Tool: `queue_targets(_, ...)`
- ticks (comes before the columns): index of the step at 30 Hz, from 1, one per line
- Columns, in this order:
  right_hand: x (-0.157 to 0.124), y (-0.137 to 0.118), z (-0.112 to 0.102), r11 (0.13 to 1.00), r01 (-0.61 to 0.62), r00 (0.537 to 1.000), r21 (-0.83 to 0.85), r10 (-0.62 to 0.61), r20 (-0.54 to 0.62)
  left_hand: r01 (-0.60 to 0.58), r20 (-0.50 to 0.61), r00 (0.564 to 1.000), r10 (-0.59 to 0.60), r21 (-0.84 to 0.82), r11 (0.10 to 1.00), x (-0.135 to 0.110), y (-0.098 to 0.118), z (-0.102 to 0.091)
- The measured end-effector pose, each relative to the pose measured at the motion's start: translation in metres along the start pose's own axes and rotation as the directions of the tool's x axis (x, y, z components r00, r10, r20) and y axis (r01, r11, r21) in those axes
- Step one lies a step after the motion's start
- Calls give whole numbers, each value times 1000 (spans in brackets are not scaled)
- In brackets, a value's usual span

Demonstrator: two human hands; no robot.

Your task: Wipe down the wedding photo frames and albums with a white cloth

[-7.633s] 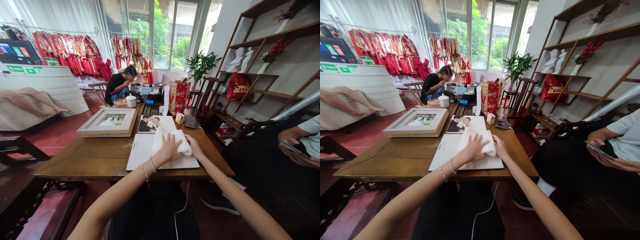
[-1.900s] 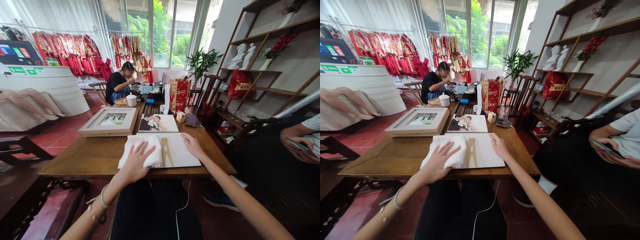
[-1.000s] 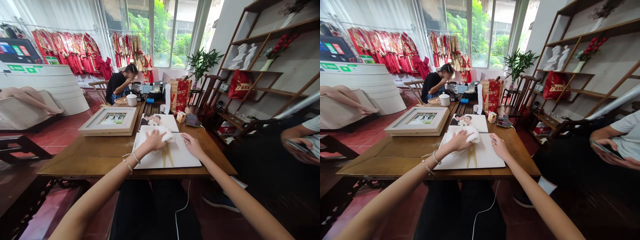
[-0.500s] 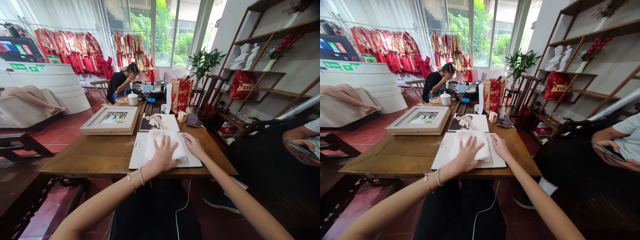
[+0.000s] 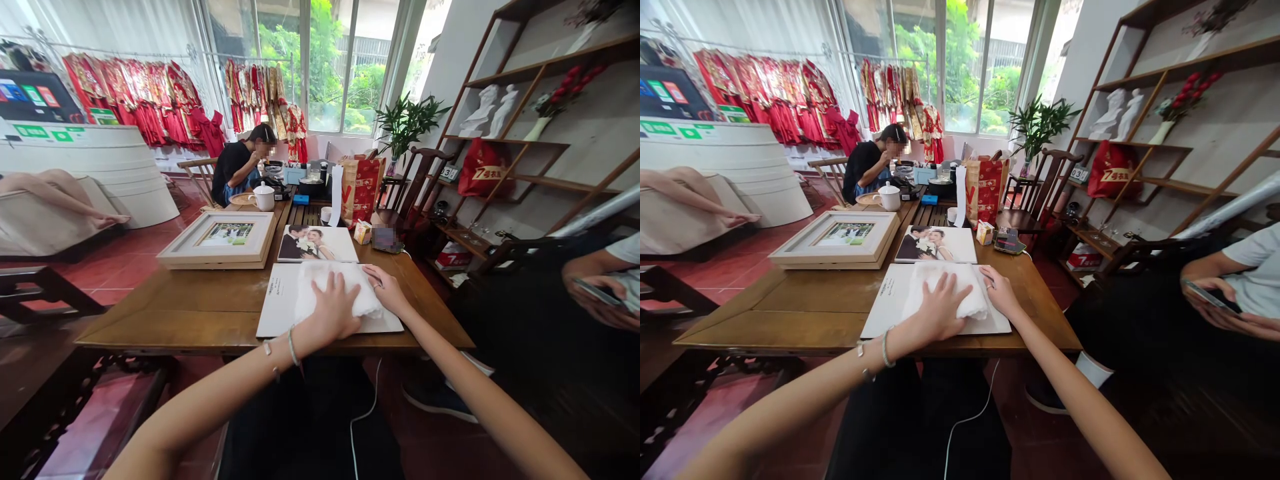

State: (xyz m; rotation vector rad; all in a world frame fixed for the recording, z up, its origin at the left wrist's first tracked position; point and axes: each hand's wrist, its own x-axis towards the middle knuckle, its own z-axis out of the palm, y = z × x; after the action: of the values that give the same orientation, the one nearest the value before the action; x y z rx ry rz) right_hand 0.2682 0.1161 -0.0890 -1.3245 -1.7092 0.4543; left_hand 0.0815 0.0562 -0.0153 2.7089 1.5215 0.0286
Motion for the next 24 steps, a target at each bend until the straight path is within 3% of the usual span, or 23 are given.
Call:
queue_targets(5, 1, 6, 0, 994, -12, 1000, 108, 9, 24, 44, 12, 999, -44, 40, 998, 38, -4, -7)
queue_targets(9, 4, 15, -1, 986, -45, 999, 161, 41, 28, 7, 4, 1000, -7, 43, 999, 42, -1, -6)
queue_targets(13, 7, 19, 0, 969, -80, 996, 232, 85, -12, -72, -2, 997, 72, 22, 997, 25, 12, -2)
queue_targets(20, 6, 8, -3, 954, -121, 989, 274, 139, -46, -88, 3, 996, 88, 20, 996, -28, 48, 7)
queue_targets(24, 5, 4, -4, 946, -135, 986, 294, 158, -57, -91, 40, 995, 91, -13, 996, -32, 51, 3)
